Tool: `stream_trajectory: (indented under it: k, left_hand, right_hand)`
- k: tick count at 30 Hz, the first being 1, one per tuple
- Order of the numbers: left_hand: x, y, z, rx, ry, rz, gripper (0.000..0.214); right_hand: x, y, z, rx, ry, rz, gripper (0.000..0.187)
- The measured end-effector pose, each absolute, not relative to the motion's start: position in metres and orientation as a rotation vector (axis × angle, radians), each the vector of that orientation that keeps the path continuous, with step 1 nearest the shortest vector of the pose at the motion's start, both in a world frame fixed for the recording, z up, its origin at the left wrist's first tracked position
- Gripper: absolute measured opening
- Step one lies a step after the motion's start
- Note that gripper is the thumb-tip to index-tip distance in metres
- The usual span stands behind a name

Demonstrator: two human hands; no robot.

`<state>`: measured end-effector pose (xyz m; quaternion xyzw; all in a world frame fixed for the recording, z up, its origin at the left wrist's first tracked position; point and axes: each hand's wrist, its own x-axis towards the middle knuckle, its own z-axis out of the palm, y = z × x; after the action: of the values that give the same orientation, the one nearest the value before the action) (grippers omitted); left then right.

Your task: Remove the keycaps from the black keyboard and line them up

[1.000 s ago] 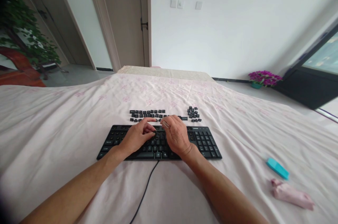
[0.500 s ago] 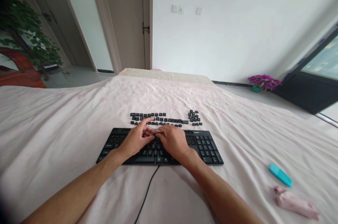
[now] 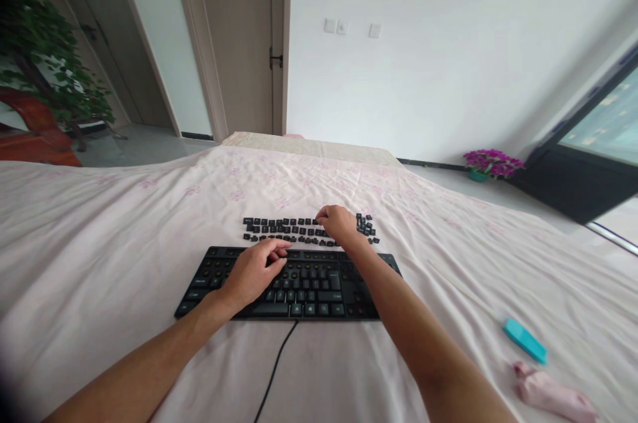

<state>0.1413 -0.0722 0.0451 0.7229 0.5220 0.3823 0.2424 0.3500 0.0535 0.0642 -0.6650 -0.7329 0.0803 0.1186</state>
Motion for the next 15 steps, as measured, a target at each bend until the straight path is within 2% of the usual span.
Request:
stream_trajectory:
  k: [15]
  left_hand:
    - [0.1418, -0.0717, 0.047, 1.998, 1.442, 1.026, 0.031]
  right_hand:
    - [0.3489, 0.0637, 0.0574, -1.988, -2.16, 0.259, 0.02]
